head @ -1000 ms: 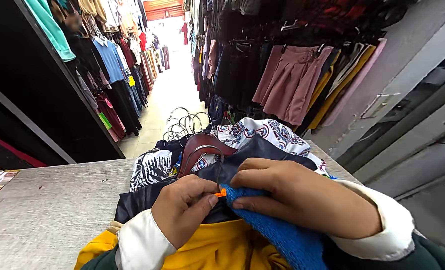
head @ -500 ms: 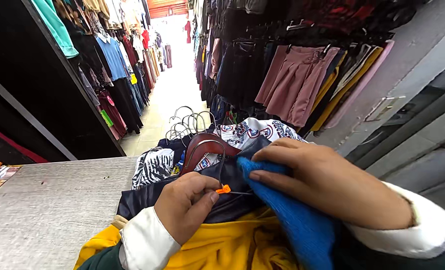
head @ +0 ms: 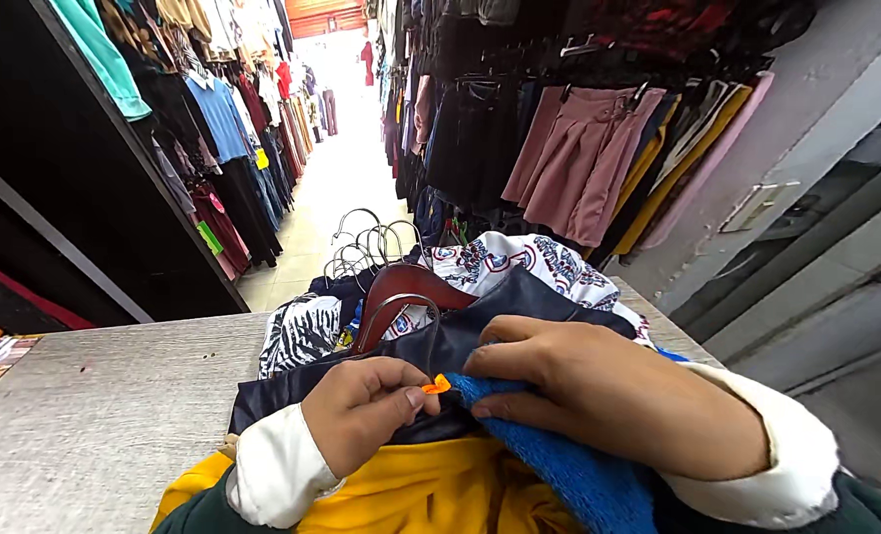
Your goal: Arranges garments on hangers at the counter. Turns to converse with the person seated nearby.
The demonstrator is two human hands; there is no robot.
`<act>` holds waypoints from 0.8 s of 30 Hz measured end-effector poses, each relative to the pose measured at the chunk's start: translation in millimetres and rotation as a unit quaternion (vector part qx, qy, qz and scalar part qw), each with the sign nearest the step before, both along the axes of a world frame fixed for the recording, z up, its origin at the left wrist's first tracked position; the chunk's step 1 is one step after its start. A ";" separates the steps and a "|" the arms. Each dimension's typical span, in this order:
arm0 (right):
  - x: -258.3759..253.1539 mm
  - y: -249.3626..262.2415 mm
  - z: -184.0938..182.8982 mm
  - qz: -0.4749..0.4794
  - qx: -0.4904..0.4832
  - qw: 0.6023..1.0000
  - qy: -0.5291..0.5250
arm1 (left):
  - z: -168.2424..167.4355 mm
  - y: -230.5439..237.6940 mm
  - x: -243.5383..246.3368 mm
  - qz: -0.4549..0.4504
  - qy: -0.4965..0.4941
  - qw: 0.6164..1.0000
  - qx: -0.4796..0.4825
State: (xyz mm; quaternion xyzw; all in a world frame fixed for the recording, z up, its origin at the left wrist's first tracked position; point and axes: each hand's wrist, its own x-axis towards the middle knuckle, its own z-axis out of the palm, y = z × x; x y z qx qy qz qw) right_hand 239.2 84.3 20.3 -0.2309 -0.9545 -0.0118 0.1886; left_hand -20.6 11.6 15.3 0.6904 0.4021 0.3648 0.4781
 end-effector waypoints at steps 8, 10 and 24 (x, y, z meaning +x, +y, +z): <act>-4.1 7.7 -9.3 -0.028 -0.042 0.999 -0.014 | -10.3 2.1 6.7 0.083 0.032 0.982 0.167; -5.4 6.7 -8.8 -0.026 -0.039 0.999 -0.012 | -10.8 0.8 8.5 0.086 0.037 0.981 0.168; 4.9 6.2 8.3 0.029 -0.052 0.991 0.119 | -8.8 -3.3 15.1 0.076 0.043 0.961 0.264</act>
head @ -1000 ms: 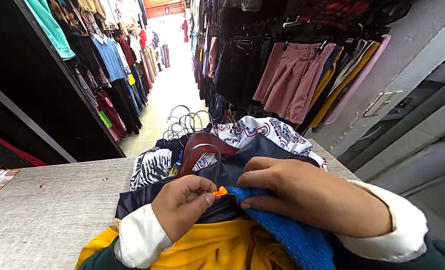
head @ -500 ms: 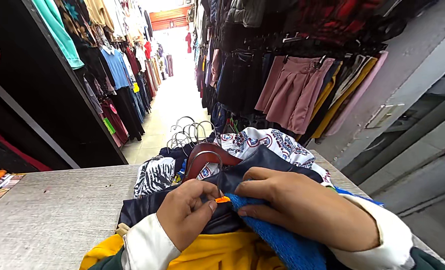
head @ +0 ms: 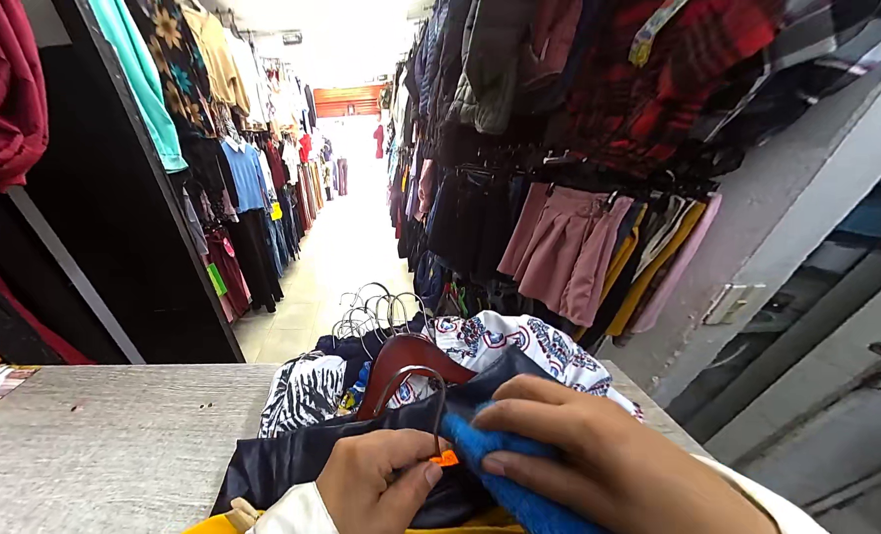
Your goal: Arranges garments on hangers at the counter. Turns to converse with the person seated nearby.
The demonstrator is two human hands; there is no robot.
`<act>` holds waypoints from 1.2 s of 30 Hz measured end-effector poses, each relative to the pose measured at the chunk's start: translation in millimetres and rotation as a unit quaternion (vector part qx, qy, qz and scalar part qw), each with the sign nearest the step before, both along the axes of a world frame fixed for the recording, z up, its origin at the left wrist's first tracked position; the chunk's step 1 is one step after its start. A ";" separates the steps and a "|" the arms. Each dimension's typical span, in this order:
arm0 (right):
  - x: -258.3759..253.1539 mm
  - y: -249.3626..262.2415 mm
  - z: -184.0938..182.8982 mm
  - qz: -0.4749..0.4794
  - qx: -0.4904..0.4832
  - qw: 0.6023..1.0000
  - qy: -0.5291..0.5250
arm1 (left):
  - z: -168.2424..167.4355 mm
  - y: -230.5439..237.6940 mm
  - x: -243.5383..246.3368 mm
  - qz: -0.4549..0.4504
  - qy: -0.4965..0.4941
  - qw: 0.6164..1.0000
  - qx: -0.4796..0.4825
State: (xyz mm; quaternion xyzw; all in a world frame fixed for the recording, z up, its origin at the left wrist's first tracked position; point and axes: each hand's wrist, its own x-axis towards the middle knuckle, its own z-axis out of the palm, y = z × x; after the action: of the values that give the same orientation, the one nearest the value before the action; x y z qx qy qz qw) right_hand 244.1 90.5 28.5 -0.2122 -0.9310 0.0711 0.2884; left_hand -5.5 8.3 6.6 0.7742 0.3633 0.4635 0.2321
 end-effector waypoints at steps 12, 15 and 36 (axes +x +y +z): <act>-39.4 -13.9 -13.1 0.050 -0.011 0.980 0.190 | -12.0 -3.1 9.8 -0.034 0.004 0.995 0.092; -44.6 -16.3 -14.0 0.024 0.008 0.971 0.239 | -8.6 -3.3 9.8 -0.024 0.015 0.994 0.110; -38.6 -47.1 8.5 -0.048 0.114 0.985 0.122 | 10.5 -29.0 17.9 -0.028 0.051 0.998 0.012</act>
State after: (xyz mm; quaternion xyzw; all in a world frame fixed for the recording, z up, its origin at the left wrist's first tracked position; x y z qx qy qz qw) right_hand 205.4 43.4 37.1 -0.2120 -0.8798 -0.0240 0.4249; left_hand 12.4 -20.6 17.1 0.8094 0.3468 0.4212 0.2171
